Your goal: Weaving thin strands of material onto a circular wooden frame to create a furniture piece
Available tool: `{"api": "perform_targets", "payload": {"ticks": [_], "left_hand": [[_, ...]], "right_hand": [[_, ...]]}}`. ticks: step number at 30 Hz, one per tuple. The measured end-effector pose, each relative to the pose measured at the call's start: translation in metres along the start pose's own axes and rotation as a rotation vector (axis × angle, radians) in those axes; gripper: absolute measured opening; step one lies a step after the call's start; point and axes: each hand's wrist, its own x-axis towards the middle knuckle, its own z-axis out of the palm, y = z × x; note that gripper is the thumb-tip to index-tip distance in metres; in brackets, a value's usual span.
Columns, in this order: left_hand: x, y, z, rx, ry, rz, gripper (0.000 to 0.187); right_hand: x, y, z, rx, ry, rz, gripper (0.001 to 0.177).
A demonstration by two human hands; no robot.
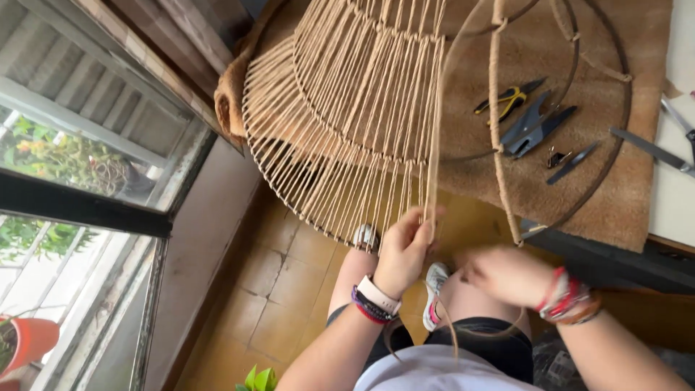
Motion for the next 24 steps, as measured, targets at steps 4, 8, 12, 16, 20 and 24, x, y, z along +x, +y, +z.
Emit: {"api": "perform_targets", "payload": {"ticks": [4, 8, 12, 16, 20, 24], "left_hand": [[0.002, -0.014, 0.008, 0.54, 0.157, 0.353, 0.085], [0.006, -0.032, 0.011, 0.64, 0.136, 0.497, 0.07], [0.02, -0.071, 0.0, 0.892, 0.194, 0.604, 0.066], [0.028, -0.068, -0.003, 1.173, 0.019, 0.443, 0.081], [0.035, -0.057, 0.024, 1.48, 0.076, 0.419, 0.069], [0.047, -0.055, 0.051, 1.774, 0.21, 0.376, 0.052]], "right_hand": [[-0.016, -0.021, -0.073, 1.205, 0.301, -0.45, 0.083], [-0.014, -0.029, -0.069, 1.321, 0.419, -0.544, 0.044], [0.004, 0.007, -0.017, 0.137, 0.067, -0.035, 0.023], [-0.018, 0.026, -0.005, 0.075, -0.371, -0.286, 0.075], [-0.018, 0.012, -0.06, 0.245, -0.223, -0.571, 0.093], [0.013, 0.004, -0.107, 0.379, 0.091, -0.534, 0.048]]}}
